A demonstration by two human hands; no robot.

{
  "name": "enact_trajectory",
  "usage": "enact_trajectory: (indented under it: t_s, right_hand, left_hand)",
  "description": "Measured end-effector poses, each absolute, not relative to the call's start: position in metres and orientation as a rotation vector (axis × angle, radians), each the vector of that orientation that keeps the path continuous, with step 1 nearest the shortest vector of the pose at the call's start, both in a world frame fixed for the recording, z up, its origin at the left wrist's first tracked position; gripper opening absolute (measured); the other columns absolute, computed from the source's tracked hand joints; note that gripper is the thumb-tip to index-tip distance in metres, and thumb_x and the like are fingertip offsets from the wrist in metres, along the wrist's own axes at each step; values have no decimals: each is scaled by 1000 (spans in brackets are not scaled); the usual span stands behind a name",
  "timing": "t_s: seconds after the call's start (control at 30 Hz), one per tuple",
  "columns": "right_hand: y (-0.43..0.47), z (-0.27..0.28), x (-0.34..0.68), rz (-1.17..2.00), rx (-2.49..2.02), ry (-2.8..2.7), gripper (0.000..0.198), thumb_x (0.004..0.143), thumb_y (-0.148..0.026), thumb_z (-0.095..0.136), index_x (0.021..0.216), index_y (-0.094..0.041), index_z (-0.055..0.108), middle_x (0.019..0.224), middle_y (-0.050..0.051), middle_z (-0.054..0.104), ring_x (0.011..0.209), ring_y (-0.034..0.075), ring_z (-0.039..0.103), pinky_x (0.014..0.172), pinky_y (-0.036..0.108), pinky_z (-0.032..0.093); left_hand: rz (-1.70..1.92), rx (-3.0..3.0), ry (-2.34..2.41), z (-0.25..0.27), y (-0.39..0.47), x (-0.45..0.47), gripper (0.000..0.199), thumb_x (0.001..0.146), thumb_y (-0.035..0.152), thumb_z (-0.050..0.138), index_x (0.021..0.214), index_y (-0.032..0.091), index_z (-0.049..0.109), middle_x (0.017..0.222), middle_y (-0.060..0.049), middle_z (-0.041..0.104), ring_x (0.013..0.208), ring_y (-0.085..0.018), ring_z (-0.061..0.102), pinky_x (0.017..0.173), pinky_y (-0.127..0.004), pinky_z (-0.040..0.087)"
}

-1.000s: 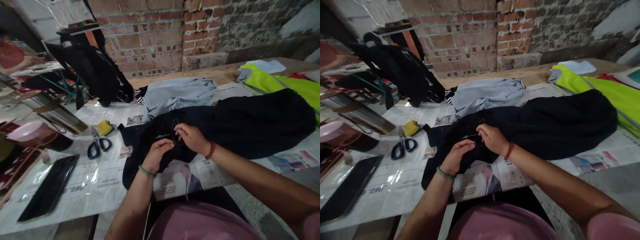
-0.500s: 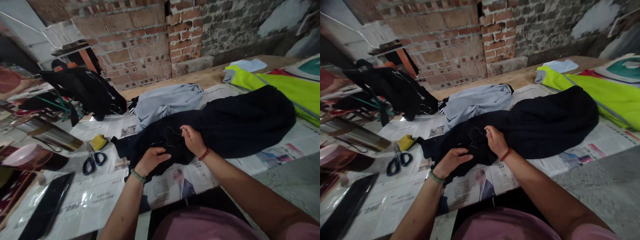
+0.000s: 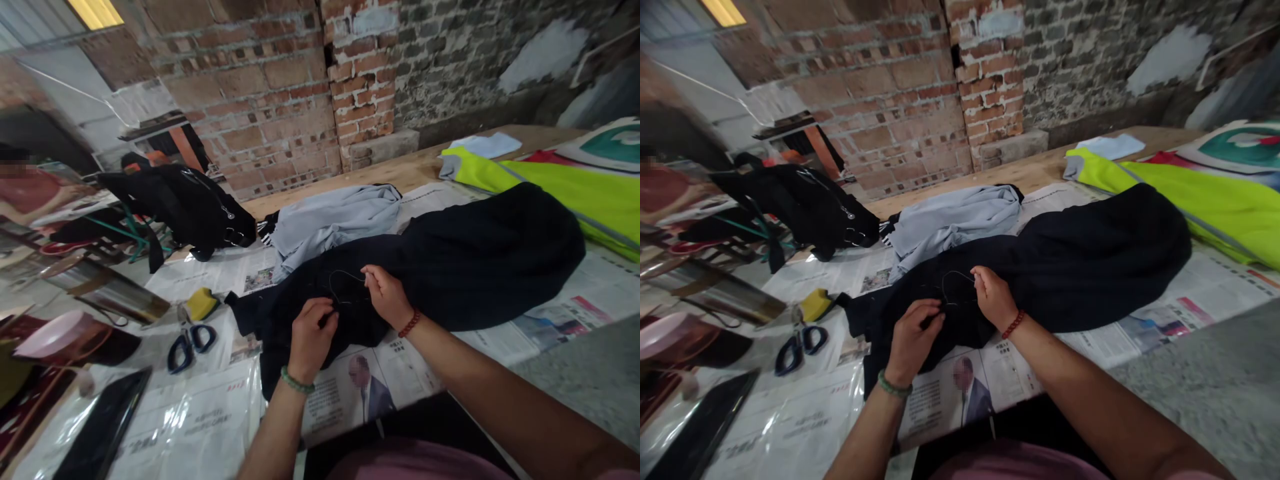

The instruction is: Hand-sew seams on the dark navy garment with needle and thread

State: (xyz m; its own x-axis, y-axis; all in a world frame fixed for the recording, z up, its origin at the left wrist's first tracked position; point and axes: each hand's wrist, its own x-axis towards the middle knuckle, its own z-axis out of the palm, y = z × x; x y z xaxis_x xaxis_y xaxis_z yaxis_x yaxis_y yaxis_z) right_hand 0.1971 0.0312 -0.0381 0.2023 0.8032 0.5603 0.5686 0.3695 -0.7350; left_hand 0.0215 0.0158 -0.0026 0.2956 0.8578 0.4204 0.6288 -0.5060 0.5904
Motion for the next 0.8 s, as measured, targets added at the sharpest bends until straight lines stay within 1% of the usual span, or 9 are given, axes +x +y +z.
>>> enact_trajectory:
  t_s: [0.1, 0.23, 0.3, 0.4, 0.47, 0.6, 0.7, 0.8]
  right_hand:
    - [31, -39, 195, 277, -1319, -1474, 22, 84, -21, 34, 92, -16, 54, 71, 3, 58, 64, 13, 56, 65, 24, 44]
    - [29, -40, 194, 301, -1338, -1448, 22, 84, -22, 35, 92, -17, 54, 69, 2, 57, 64, 13, 56, 65, 25, 44]
    - [28, -40, 194, 325, -1327, -1423, 21, 84, -23, 36, 91, -17, 55, 68, 2, 56, 64, 12, 55, 65, 25, 43]
    - [25, -34, 196, 465, -1261, -1263, 21, 84, -27, 37, 93, -18, 54, 67, -1, 54, 53, 9, 52, 54, 22, 43]
    - [19, -22, 201, 537, -1153, -1101, 20, 84, -28, 39, 94, -19, 53, 68, -2, 53, 49, 7, 50, 49, 21, 41]
    - [-9, 24, 212, 508, -817, -887, 15, 83, -26, 44, 94, -22, 53, 72, -3, 55, 52, 7, 52, 50, 22, 42]
    - [-43, 58, 223, 530, -633, -892, 14, 82, -21, 46, 93, -27, 54, 67, -4, 57, 51, 10, 53, 48, 26, 43]
    - [-79, 69, 238, 569, -589, -1026, 13, 81, -24, 50, 90, -30, 55, 64, -4, 58, 46, 11, 51, 44, 26, 42]
  left_hand:
    - [1095, 1972, 1288, -14, 13, 18, 6, 70, 20, 56, 67, 17, 60, 79, -3, 61, 75, -15, 57, 67, -25, 45]
    - [1002, 1721, 1296, -16, 12, 18, 9, 65, 25, 61, 66, 16, 62, 63, 1, 58, 61, -12, 53, 57, -21, 41]
    - [949, 1626, 1275, -16, 11, 20, 12, 63, 28, 63, 63, 15, 63, 59, 2, 56, 57, -11, 51, 52, -20, 38]
    - [913, 1452, 1228, -15, 8, 22, 17, 60, 31, 66, 59, 14, 65, 55, 2, 55, 51, -9, 47, 48, -19, 35]
    - [917, 1322, 1189, -13, 7, 22, 18, 58, 32, 68, 60, 14, 66, 53, 3, 55, 48, -8, 45, 46, -19, 34]
    - [950, 1168, 1147, -9, 6, 21, 18, 55, 30, 70, 59, 13, 67, 51, 3, 53, 45, -6, 42, 43, -18, 31]
    - [954, 1128, 1155, -10, 6, 20, 18, 54, 30, 71, 58, 13, 66, 50, 3, 53, 45, -6, 41, 43, -18, 30]
    - [941, 1124, 1160, -11, 7, 21, 18, 54, 31, 71, 59, 14, 66, 49, 4, 52, 45, -6, 41, 43, -19, 29]
